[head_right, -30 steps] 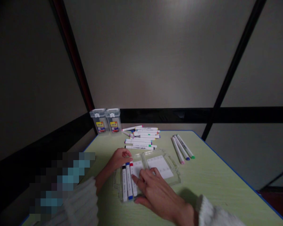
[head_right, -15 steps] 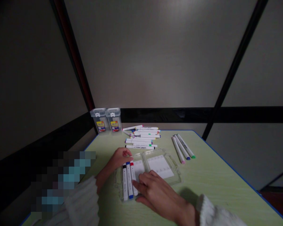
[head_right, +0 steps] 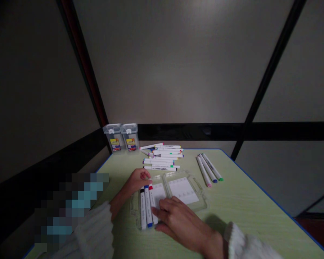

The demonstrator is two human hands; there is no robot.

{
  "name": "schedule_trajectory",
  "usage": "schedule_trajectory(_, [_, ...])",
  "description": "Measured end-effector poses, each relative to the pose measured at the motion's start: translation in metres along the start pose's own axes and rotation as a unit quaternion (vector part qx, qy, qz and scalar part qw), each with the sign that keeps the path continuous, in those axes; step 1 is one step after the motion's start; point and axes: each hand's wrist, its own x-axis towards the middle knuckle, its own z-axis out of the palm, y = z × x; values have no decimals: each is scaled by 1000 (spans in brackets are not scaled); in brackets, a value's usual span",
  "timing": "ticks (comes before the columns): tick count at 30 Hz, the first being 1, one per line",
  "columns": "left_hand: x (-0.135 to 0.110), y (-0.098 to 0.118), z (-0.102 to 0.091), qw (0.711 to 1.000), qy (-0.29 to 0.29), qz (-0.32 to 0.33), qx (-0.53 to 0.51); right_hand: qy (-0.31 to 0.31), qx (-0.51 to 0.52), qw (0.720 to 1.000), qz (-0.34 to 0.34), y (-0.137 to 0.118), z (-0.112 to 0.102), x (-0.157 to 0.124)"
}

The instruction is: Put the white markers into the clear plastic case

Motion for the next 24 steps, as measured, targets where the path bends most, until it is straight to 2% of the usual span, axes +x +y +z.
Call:
schedule_trajectory(8, [0, -1, 0, 1000, -5, -4, 2, 24, -44, 998, -38, 3, 8, -2])
schedule_trajectory(14, [-1, 4, -2, 1000, -10, -21, -6, 44, -30, 997, -59, 2, 9, -1])
schedule_trajectory(20, [-3, 5, -2, 999, -9, -28, -15, 27, 18, 999, -32, -1, 4, 1])
schedule_trajectory(24, [-1, 3, -2, 1000, -9, -22, -20, 28, 15, 999, -34, -1, 3, 0])
